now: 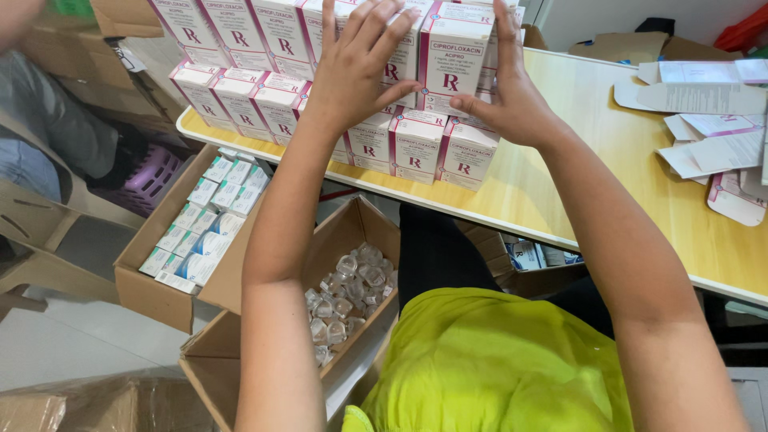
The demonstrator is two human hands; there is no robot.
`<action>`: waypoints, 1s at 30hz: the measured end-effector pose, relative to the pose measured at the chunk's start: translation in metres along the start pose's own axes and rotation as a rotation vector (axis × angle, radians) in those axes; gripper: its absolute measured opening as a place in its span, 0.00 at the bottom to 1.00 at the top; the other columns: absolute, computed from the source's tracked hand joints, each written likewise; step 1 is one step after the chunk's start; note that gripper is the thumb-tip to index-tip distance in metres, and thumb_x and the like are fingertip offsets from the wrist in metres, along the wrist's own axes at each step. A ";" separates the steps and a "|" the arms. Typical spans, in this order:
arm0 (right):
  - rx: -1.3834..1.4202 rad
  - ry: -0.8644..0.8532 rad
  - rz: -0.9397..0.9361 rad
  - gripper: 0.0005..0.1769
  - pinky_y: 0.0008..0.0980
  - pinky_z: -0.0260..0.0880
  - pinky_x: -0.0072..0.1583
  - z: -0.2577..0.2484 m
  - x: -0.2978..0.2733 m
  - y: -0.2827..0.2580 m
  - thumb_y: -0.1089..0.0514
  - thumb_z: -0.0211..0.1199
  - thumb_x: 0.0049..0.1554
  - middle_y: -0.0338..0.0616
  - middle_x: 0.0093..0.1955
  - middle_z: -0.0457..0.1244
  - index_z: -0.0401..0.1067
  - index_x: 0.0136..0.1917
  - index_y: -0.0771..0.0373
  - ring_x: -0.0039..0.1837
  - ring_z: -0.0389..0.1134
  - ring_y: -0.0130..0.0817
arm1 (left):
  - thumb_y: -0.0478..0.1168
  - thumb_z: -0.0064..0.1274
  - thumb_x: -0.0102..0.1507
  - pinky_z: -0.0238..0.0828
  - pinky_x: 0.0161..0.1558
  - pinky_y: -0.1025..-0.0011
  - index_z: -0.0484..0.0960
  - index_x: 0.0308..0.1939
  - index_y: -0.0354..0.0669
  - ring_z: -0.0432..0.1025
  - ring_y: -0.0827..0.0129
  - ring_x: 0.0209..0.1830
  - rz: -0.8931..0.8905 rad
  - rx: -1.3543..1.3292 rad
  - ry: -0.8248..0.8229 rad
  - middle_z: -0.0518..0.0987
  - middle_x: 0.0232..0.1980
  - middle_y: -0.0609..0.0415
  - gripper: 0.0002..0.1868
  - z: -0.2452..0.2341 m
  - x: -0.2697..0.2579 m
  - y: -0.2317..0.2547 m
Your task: The person repeatedly picks up small clear plastic bottles and inserts them into white cardboard boxes with pink markings. The person folds the box flaps to close them and stacks the completed boxes on a table. The person also retrieves more bottles from a large cardboard box on the floor.
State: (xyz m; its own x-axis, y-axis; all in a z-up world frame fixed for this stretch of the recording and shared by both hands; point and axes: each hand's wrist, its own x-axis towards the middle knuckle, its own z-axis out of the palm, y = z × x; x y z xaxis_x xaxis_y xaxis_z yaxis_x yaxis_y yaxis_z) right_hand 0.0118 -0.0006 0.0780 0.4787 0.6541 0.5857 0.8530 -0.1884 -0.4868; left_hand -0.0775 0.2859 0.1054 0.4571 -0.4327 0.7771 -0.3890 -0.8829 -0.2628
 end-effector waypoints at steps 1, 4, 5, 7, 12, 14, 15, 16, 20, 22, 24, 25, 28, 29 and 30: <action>-0.045 0.006 -0.026 0.67 0.55 0.43 0.88 0.000 0.001 0.001 0.51 0.78 0.65 0.64 0.89 0.27 0.19 0.85 0.47 0.92 0.27 0.60 | 0.62 0.67 0.63 0.31 0.77 0.36 0.65 0.74 0.48 0.58 0.56 0.77 -0.003 0.003 -0.003 0.67 0.74 0.52 0.44 0.000 0.000 0.000; -0.055 0.012 -0.007 0.65 0.56 0.39 0.88 0.002 0.004 0.002 0.47 0.75 0.63 0.64 0.88 0.26 0.20 0.85 0.48 0.92 0.24 0.63 | 0.61 0.68 0.63 0.30 0.77 0.36 0.65 0.74 0.48 0.57 0.56 0.78 -0.013 0.011 0.004 0.66 0.75 0.52 0.44 -0.001 0.002 0.002; -0.054 0.017 -0.012 0.66 0.57 0.39 0.88 0.003 0.004 0.003 0.48 0.76 0.64 0.63 0.89 0.26 0.20 0.85 0.48 0.91 0.24 0.63 | 0.61 0.68 0.63 0.30 0.77 0.36 0.65 0.74 0.48 0.57 0.56 0.78 -0.015 0.006 -0.002 0.66 0.75 0.52 0.44 -0.002 0.003 0.003; -0.053 0.026 -0.023 0.66 0.58 0.38 0.89 0.005 0.005 0.007 0.48 0.77 0.66 0.63 0.89 0.27 0.20 0.85 0.48 0.90 0.25 0.62 | 0.60 0.68 0.63 0.29 0.78 0.35 0.64 0.74 0.48 0.57 0.56 0.79 -0.020 -0.003 -0.012 0.65 0.76 0.52 0.44 -0.002 0.003 0.002; 0.119 0.056 0.111 0.59 0.54 0.48 0.83 0.000 0.002 0.037 0.44 0.69 0.68 0.60 0.91 0.29 0.22 0.87 0.50 0.91 0.36 0.61 | 0.67 0.61 0.66 0.25 0.74 0.33 0.64 0.78 0.51 0.52 0.52 0.80 -0.050 0.061 0.022 0.63 0.77 0.49 0.45 0.010 -0.011 -0.015; 0.258 0.193 0.143 0.48 0.50 0.57 0.79 -0.003 0.006 0.060 0.42 0.62 0.74 0.56 0.90 0.37 0.29 0.86 0.53 0.86 0.46 0.55 | 0.71 0.56 0.68 0.24 0.75 0.32 0.63 0.79 0.51 0.49 0.52 0.81 -0.170 0.131 0.039 0.61 0.79 0.48 0.45 0.019 -0.026 -0.036; 0.337 0.302 0.096 0.40 0.47 0.62 0.78 -0.006 0.012 0.073 0.41 0.59 0.78 0.54 0.88 0.44 0.35 0.84 0.56 0.83 0.53 0.50 | 0.73 0.53 0.68 0.23 0.76 0.32 0.62 0.79 0.52 0.48 0.53 0.83 -0.280 0.167 0.032 0.60 0.80 0.48 0.45 0.022 -0.037 -0.053; 0.435 0.339 0.090 0.37 0.48 0.59 0.81 -0.010 0.018 0.088 0.40 0.57 0.78 0.53 0.85 0.50 0.39 0.82 0.58 0.83 0.55 0.46 | 0.74 0.52 0.70 0.26 0.80 0.37 0.59 0.81 0.50 0.44 0.49 0.85 -0.411 0.129 0.110 0.55 0.82 0.46 0.47 0.025 -0.050 -0.070; 0.620 0.464 0.530 0.40 0.45 0.60 0.77 -0.025 0.050 0.133 0.30 0.50 0.73 0.54 0.66 0.61 0.60 0.79 0.67 0.62 0.54 0.36 | 0.68 0.44 0.74 0.26 0.85 0.48 0.44 0.84 0.49 0.34 0.47 0.87 -0.767 0.178 0.478 0.40 0.86 0.47 0.45 0.022 -0.099 -0.150; 0.810 0.438 0.585 0.40 0.45 0.68 0.69 -0.018 0.068 0.138 0.28 0.44 0.66 0.49 0.69 0.64 0.60 0.74 0.62 0.66 0.64 0.39 | 0.69 0.44 0.76 0.32 0.85 0.46 0.46 0.84 0.47 0.36 0.45 0.88 -0.956 0.090 0.546 0.41 0.87 0.41 0.45 0.020 -0.116 -0.178; 0.977 0.400 0.564 0.42 0.45 0.72 0.66 -0.009 0.087 0.133 0.26 0.40 0.62 0.48 0.71 0.65 0.63 0.71 0.60 0.68 0.69 0.42 | 0.69 0.41 0.74 0.36 0.85 0.46 0.48 0.85 0.46 0.40 0.45 0.90 -1.058 0.026 0.649 0.39 0.87 0.35 0.46 0.023 -0.126 -0.198; 1.047 0.374 0.516 0.44 0.44 0.72 0.67 -0.002 0.095 0.128 0.25 0.39 0.62 0.49 0.71 0.66 0.65 0.72 0.61 0.68 0.69 0.42 | 0.69 0.40 0.74 0.36 0.85 0.46 0.44 0.85 0.44 0.39 0.43 0.89 -1.047 -0.075 0.670 0.40 0.87 0.34 0.47 0.027 -0.127 -0.207; 1.161 0.348 0.507 0.45 0.46 0.74 0.67 0.009 0.105 0.113 0.25 0.39 0.61 0.51 0.70 0.67 0.69 0.70 0.61 0.68 0.71 0.44 | 0.71 0.35 0.75 0.36 0.84 0.48 0.38 0.84 0.39 0.39 0.41 0.87 -1.034 -0.280 0.690 0.43 0.86 0.32 0.49 0.041 -0.134 -0.218; 1.182 0.349 0.527 0.44 0.48 0.75 0.67 0.009 0.106 0.109 0.25 0.40 0.60 0.52 0.70 0.67 0.69 0.69 0.61 0.68 0.72 0.45 | 0.71 0.34 0.75 0.37 0.84 0.49 0.39 0.83 0.38 0.40 0.41 0.87 -1.040 -0.285 0.682 0.44 0.86 0.32 0.49 0.045 -0.132 -0.223; 1.177 0.333 0.533 0.45 0.48 0.75 0.67 0.008 0.107 0.106 0.25 0.40 0.60 0.52 0.70 0.67 0.69 0.69 0.62 0.68 0.72 0.46 | 0.71 0.34 0.75 0.38 0.84 0.51 0.40 0.83 0.37 0.42 0.41 0.87 -1.050 -0.291 0.672 0.46 0.86 0.32 0.49 0.049 -0.132 -0.225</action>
State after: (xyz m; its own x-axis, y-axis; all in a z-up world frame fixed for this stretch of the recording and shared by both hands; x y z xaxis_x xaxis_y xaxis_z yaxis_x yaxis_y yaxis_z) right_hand 0.1514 0.0549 0.0838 0.8667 0.4580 0.1977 -0.0586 0.4871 -0.8713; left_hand -0.0110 0.5323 0.0339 0.1910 0.6961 0.6921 -0.2878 -0.6344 0.7175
